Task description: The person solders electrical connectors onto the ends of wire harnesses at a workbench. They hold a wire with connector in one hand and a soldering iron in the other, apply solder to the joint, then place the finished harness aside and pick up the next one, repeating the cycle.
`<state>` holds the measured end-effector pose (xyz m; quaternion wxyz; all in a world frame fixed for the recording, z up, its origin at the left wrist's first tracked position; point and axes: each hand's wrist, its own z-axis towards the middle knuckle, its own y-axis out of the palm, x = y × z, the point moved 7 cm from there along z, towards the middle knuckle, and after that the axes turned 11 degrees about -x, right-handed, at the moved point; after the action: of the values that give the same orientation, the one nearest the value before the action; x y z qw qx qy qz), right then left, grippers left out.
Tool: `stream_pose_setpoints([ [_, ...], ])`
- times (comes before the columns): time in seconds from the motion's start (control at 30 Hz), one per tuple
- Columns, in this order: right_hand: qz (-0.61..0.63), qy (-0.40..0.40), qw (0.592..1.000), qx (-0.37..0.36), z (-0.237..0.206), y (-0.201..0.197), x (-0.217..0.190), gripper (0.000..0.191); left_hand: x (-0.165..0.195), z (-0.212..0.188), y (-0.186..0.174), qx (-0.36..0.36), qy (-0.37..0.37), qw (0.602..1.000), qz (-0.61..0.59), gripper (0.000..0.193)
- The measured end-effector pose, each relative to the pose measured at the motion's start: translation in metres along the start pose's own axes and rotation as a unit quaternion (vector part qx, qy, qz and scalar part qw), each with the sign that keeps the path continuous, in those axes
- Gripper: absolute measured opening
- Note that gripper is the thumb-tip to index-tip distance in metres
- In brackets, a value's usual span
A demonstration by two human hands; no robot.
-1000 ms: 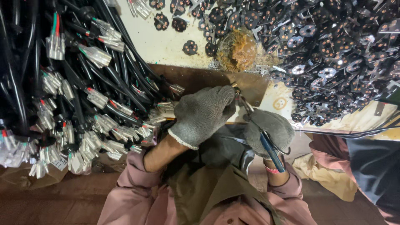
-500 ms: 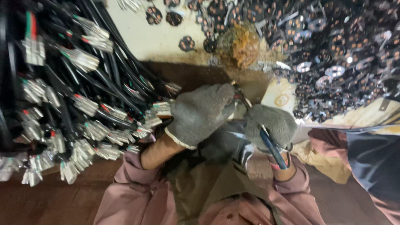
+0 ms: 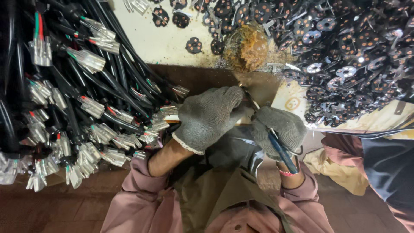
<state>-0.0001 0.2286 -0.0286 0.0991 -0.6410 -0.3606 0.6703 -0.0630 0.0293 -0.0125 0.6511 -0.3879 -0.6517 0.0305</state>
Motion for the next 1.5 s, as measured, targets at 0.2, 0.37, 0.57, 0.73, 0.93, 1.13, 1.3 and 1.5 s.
stream_pose_setpoints([
  [0.2,-0.025,-0.017,0.999,-0.016,-0.003,-0.003,-0.005,0.027,-0.004,0.000,0.009,-0.039,-0.021,0.999,-0.006,0.017],
  [0.37,-0.033,-0.009,0.999,-0.025,-0.007,-0.004,-0.002,0.027,-0.006,-0.003,0.012,-0.033,-0.026,0.999,0.024,0.015],
  [0.57,-0.038,-0.004,0.999,-0.024,-0.010,-0.004,0.002,0.027,-0.002,-0.004,0.008,-0.018,-0.010,1.000,0.013,0.024],
  [0.73,-0.046,-0.009,0.999,-0.027,-0.013,-0.003,0.003,0.027,-0.003,-0.001,0.009,-0.035,-0.018,0.999,0.032,0.020],
  [0.93,-0.064,0.033,0.997,-0.018,-0.032,0.002,0.022,0.026,-0.004,-0.001,0.004,-0.014,-0.017,1.000,-0.004,0.015],
  [1.13,-0.051,0.067,0.996,0.011,-0.041,0.012,0.041,0.023,-0.004,0.002,0.005,0.020,-0.011,1.000,-0.005,0.013],
  [1.3,-0.050,0.067,0.996,0.023,-0.038,0.015,0.043,0.022,-0.004,0.000,0.005,0.036,0.024,0.999,-0.020,0.016],
  [1.5,-0.043,0.067,0.996,0.030,-0.022,0.012,0.039,0.021,-0.008,0.003,0.011,0.007,-0.004,1.000,0.009,0.018],
])
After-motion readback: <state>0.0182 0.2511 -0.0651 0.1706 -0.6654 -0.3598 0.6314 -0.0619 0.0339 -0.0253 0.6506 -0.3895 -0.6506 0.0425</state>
